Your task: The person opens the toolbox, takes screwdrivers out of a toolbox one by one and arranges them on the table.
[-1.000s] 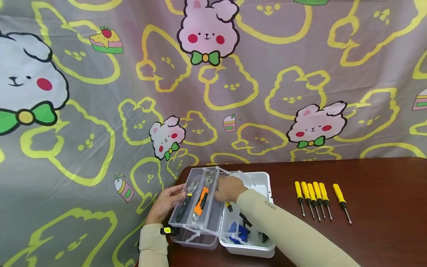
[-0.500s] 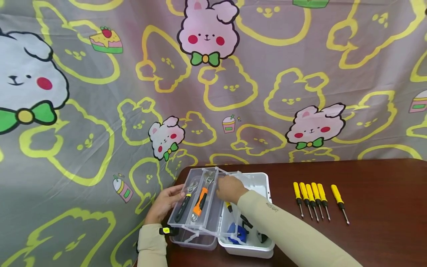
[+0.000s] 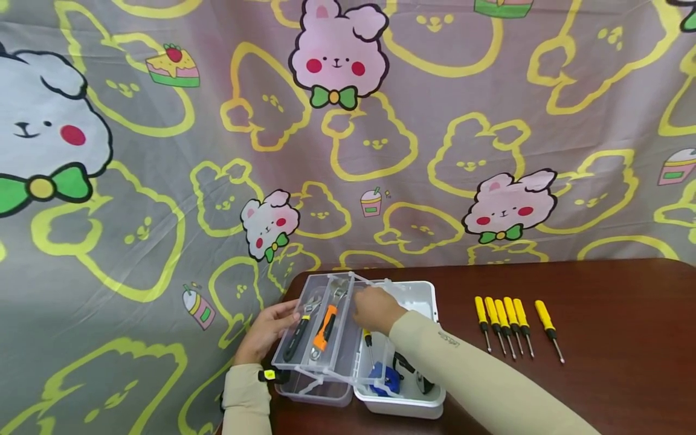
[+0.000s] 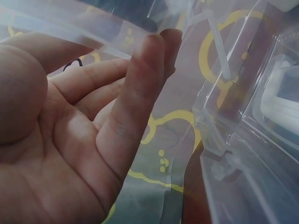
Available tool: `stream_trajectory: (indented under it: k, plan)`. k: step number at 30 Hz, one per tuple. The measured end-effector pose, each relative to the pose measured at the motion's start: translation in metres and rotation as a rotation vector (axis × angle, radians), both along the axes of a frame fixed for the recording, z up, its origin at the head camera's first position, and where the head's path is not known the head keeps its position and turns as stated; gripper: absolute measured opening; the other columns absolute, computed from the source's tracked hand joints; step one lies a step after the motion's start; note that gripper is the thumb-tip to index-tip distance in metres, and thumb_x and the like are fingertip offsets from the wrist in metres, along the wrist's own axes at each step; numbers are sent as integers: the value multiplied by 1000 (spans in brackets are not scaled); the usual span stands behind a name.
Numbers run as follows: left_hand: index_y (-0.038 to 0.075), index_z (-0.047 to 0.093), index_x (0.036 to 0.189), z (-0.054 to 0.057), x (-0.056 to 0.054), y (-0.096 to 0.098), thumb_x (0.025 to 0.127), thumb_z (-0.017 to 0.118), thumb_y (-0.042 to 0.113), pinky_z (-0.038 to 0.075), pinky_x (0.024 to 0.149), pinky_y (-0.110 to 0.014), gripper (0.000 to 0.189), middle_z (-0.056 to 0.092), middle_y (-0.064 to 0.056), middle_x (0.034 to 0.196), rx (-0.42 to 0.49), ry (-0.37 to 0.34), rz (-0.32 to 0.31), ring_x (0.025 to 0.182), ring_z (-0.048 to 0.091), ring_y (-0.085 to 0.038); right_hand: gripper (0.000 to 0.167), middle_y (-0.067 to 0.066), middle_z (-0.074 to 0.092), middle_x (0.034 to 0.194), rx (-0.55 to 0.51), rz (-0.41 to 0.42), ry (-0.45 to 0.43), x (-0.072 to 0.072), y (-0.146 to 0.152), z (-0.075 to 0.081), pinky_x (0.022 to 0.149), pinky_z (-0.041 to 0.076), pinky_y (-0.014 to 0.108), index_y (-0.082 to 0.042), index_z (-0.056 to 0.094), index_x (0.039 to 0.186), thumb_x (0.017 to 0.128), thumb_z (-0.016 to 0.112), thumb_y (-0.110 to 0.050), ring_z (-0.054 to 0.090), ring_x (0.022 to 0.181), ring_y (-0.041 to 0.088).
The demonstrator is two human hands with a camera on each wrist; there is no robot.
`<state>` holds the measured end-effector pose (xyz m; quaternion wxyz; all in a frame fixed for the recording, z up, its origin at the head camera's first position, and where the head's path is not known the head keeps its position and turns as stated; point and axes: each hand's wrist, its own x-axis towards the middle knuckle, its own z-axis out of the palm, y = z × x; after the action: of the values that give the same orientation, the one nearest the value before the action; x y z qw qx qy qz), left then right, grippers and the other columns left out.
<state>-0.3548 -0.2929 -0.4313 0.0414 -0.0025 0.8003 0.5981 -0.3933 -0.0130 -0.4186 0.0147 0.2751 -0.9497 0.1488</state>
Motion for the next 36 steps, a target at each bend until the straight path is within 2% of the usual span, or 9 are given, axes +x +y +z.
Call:
stream_trajectory:
  k: [7,10,13,20,28,36]
  plan:
    - [5,56,136,-2,-2,-1,92,70,23,53,78,-38,50,64,-14,117,0,0,7,95,64,-27,24,4,61,74,23,11,33,11,1,8,66,52,36,-7,66,79,79,77,-28,60,69,20]
    - [5,56,136,-3,-2,-1,91,70,24,53,79,-38,51,64,-14,118,-1,1,4,96,64,-27,23,5,62,76,27,3,25,15,1,11,67,52,36,-6,67,83,79,77,-26,61,72,21]
    - [5,56,136,-3,-2,-2,90,71,25,53,79,-38,52,64,-14,117,-1,3,3,96,64,-27,21,4,60,74,27,3,27,17,1,11,65,52,35,-6,67,84,79,76,-24,60,70,19]
    - [5,58,135,-2,-2,-2,88,73,27,53,78,-39,54,64,-13,116,-13,2,19,95,64,-26,17,2,55,65,1,12,62,21,0,7,58,49,34,-8,62,74,79,73,-19,54,60,17]
    - [5,58,135,-1,-1,-1,89,72,28,53,78,-38,53,64,-13,117,-30,-9,43,94,64,-25,15,2,57,65,-9,-2,80,23,-3,3,57,49,35,-8,62,71,76,73,-17,54,58,18]
    - [5,58,135,-1,0,-1,90,72,26,53,77,-39,52,64,-13,116,-18,-2,30,94,64,-26,13,2,55,64,-22,-15,61,23,-4,3,55,47,33,-9,62,71,76,73,-15,52,57,17]
